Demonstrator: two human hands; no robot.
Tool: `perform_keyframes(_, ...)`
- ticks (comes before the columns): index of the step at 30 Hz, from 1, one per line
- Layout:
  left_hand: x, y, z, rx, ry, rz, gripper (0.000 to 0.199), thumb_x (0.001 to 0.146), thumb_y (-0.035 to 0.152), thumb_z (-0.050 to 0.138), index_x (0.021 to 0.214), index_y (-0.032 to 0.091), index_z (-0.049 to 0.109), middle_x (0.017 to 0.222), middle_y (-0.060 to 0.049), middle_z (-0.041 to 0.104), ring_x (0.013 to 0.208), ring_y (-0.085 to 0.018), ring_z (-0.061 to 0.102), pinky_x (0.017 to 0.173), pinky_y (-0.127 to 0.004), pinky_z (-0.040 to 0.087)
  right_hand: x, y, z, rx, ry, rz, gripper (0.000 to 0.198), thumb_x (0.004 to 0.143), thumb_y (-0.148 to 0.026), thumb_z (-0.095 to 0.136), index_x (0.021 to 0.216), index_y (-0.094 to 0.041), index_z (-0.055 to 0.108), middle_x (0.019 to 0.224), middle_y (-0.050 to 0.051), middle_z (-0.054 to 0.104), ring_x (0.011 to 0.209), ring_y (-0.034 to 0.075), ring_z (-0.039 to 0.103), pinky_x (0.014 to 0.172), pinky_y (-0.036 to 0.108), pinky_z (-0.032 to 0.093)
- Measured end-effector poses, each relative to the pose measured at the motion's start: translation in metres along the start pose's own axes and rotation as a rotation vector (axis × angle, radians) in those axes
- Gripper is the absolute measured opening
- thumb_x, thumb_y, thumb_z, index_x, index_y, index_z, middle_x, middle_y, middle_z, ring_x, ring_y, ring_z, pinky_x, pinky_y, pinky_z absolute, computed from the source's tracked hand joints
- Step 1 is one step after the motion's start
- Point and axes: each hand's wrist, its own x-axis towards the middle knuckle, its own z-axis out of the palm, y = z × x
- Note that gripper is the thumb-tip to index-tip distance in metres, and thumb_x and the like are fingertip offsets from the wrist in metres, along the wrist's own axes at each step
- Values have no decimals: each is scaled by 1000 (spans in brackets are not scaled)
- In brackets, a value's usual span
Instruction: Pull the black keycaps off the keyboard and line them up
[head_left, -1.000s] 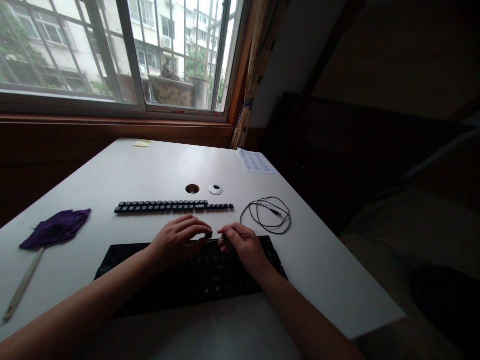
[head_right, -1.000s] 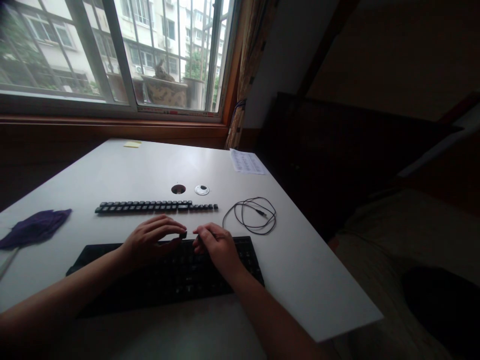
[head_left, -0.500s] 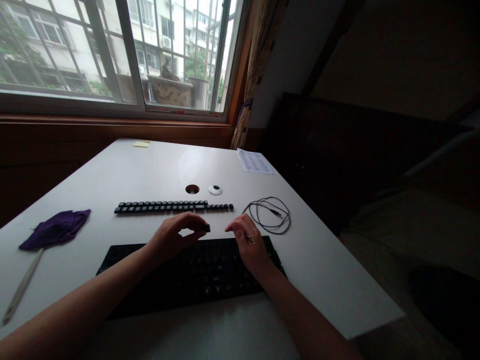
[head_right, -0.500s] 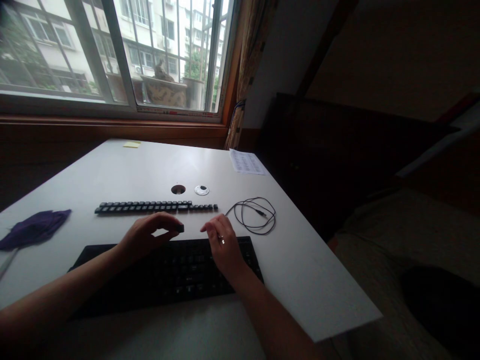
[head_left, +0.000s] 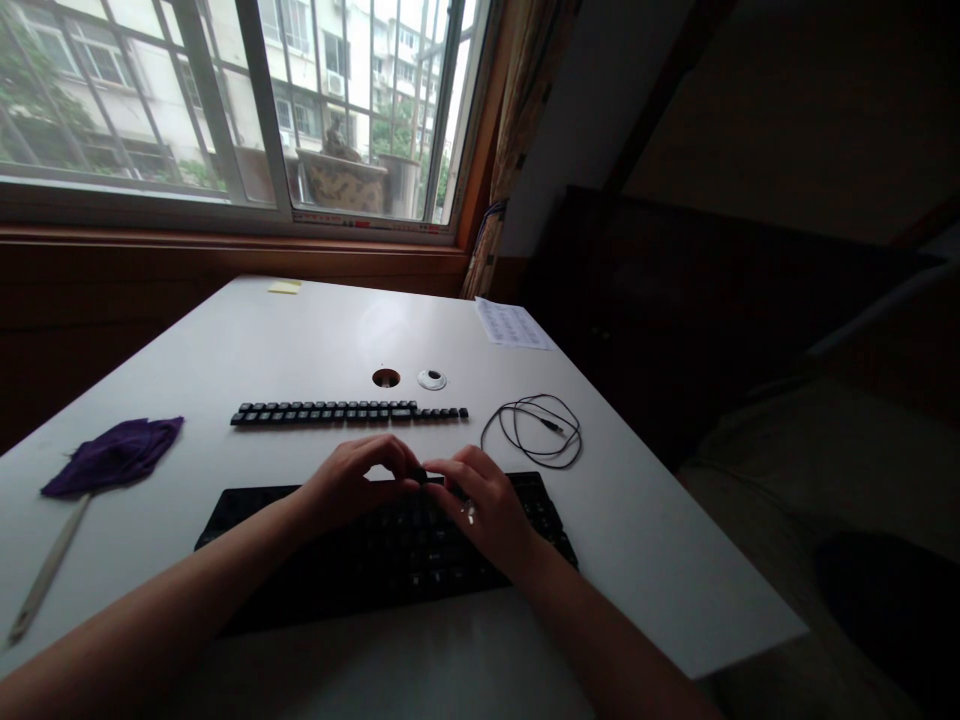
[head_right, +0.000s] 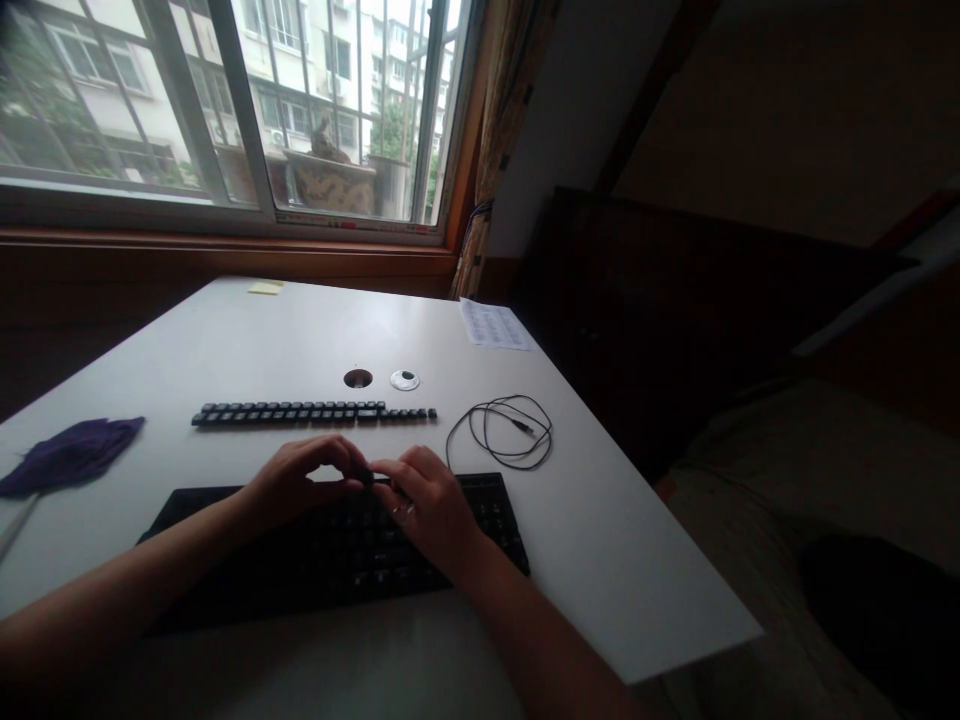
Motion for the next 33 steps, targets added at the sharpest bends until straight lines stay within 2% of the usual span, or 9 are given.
perform_keyframes(12,2,3,-1,-12,-83,-38,14,85,23,71,90,14,62,87,-6,70,75,-13,66,69,-24,55,0,1,-2,1,-1,-5,21,95,-25,57,114,-25,64,90,5,58,86,19,57,74,32,50)
perform_keyframes(20,-2,0,-1,24,-79,-90,15,87,22,68,100,15,63,88,-5,68,74,-12,65,69,-24,55,-1,3,0,0,33,-33,21,93,-20,60,114,-23,62,88,4,56,83,17,55,73,31,49)
perform_keyframes(25,-2,-5,1,80,-51,-97,9,89,18,62,98,16,63,87,-4,66,71,-11,64,67,-23,53,1,5,-7,-18,39,-11,21,93,-18,60,113,-23,62,87,3,55,81,16,55,73,30,48)
perform_keyframes(29,-4,-13,5,154,-153,-116,7,91,18,57,94,16,63,89,-5,65,73,-13,61,67,-25,53,2,23,-24,-82,68,67,19,91,-21,62,110,-24,63,87,2,56,79,17,55,72,30,48)
perform_keyframes(33,-6,-16,8,284,-318,-101,8,91,22,59,98,18,64,94,-6,66,91,-20,60,82,-32,52,2,55,-41,-145,68,121,20,90,-21,64,109,-23,65,85,2,57,68,14,50,65,29,45)
